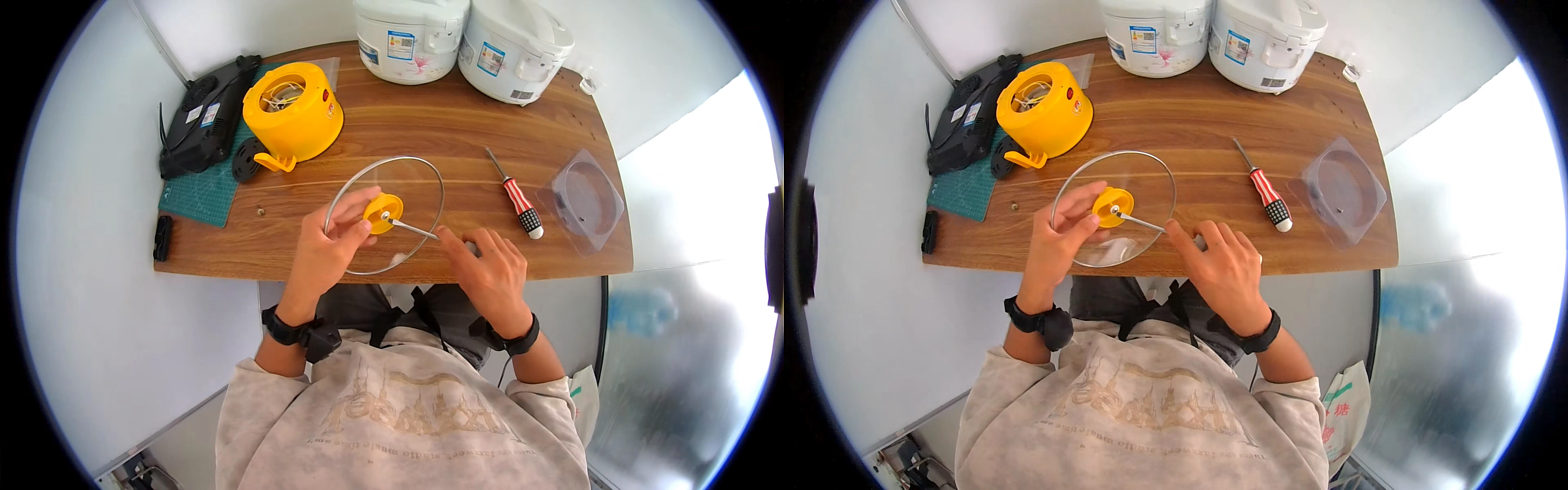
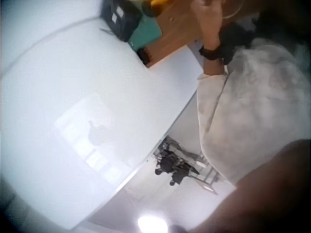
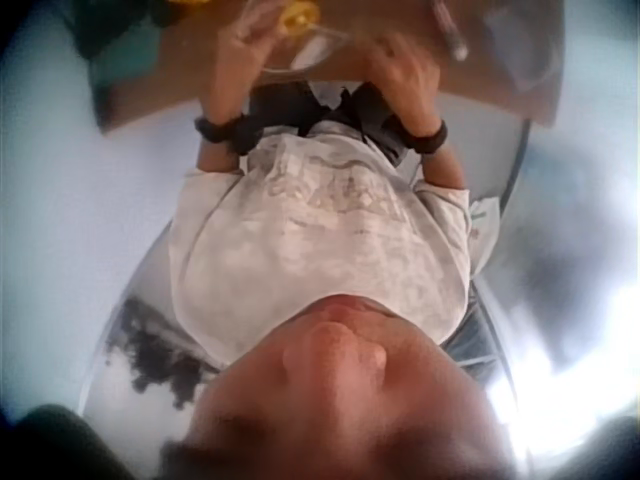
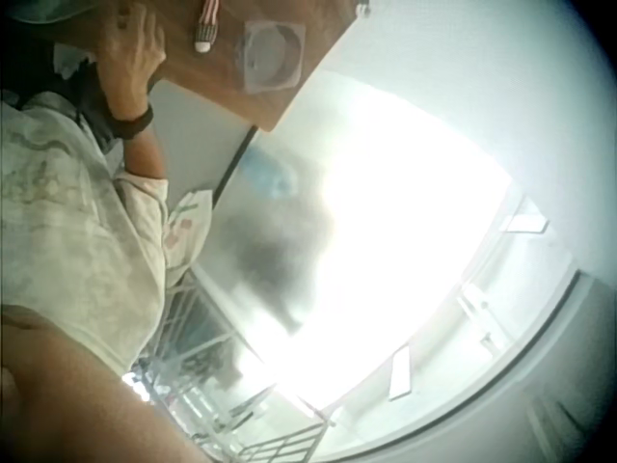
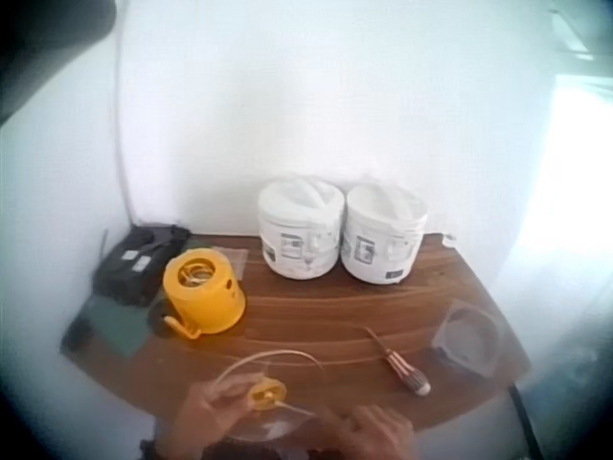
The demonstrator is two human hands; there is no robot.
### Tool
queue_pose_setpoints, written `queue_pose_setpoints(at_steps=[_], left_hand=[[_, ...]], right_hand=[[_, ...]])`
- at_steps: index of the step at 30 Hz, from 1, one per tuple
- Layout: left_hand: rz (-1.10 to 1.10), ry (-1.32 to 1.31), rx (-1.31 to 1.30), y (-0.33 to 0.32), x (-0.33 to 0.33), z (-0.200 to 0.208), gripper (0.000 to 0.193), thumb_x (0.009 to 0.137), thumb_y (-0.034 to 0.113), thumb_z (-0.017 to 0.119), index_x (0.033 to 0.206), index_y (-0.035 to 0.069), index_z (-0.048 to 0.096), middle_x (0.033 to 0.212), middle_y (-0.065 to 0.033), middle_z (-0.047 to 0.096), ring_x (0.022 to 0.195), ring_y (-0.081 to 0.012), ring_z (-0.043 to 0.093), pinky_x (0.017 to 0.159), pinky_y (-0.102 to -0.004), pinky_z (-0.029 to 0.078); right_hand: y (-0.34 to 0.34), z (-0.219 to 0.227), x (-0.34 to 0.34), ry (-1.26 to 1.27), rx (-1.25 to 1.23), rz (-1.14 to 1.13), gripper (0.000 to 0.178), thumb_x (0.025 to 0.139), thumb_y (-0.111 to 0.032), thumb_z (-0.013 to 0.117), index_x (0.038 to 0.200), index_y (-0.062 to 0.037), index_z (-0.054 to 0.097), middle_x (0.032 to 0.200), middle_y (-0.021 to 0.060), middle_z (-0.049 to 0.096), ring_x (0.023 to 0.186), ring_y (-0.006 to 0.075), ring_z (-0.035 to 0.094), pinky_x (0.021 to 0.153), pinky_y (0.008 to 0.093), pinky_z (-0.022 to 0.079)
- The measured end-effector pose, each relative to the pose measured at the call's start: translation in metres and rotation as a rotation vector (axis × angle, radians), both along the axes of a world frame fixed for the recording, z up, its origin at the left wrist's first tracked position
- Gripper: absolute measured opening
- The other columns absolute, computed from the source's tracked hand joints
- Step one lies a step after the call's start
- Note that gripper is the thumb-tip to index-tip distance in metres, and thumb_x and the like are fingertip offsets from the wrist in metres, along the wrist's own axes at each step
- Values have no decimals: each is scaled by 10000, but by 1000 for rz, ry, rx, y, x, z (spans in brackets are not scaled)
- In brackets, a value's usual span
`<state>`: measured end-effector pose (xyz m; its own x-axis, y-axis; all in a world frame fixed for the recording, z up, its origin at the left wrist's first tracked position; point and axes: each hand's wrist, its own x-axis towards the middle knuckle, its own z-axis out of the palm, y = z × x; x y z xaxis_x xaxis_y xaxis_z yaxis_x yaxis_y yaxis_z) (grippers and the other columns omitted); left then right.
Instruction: The person disassembles a yellow electric kettle by removing screws from the base and separating the lid. They then reassemble the kettle by placing the lid back on and tightening the screws.
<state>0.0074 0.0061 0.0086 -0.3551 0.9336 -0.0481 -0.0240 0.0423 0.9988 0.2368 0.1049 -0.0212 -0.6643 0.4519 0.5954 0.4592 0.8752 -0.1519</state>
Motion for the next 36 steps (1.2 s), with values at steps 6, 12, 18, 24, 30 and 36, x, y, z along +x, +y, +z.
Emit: queue_pose_setpoints(at_steps=[6, 12, 18, 24, 30, 36], left_hand=[[4, 97, 36, 0, -2, -5, 421, 972, -5, 588, 1392, -26, 573, 1343, -180, 646, 1165, -233, 673, 902, -321, 602], [-7, 158, 18, 2, 1, -7, 423, 982, 20, 589, 1402, -22, 564, 1344, -189, 643, 1173, -234, 668, 910, -323, 597], [-9, 139, 23, 4, 1, -11, 414, 992, 30, 589, 1403, -12, 567, 1355, -183, 636, 1184, -234, 662, 907, -325, 599], [2, 149, 35, 2, 1, -9, 411, 1000, 34, 579, 1409, -11, 561, 1348, -172, 639, 1181, -226, 660, 899, -320, 602], [-5, 146, 49, 1, 1, -5, 413, 999, 24, 574, 1410, -19, 557, 1346, -167, 641, 1191, -230, 656, 910, -327, 598], [5, 265, 100, 1, 1, -3, 420, 945, 0, 564, 1361, -15, 612, 1196, -140, 740, 1011, -124, 696, 855, -254, 541]], right_hand=[[1, 1, -5, -3, -3, 1, 428, 769, -62, 719, 1178, -185, 714, 778, 2, 526, 674, 157, 574, 577, 308, 469], [2, -3, -7, -6, -30, -21, 431, 770, -57, 712, 1180, -188, 702, 766, 3, 523, 670, 159, 581, 570, 310, 469], [1, 0, -4, -16, -30, -38, 445, 764, -57, 711, 1187, -193, 704, 766, 5, 522, 654, 159, 578, 562, 307, 467], [-1, 0, -6, -35, -32, -32, 448, 776, -63, 706, 1202, -201, 696, 754, 5, 498, 656, 161, 569, 565, 310, 463], [2, 3, -8, -77, -6, -20, 440, 774, -73, 704, 1200, -184, 683, 766, 2, 494, 682, 154, 572, 565, 309, 453], [10, 19, -6, -119, 69, 24, 435, 758, -69, 703, 1179, -176, 683, 776, -1, 507, 703, 147, 586, 571, 309, 460]])
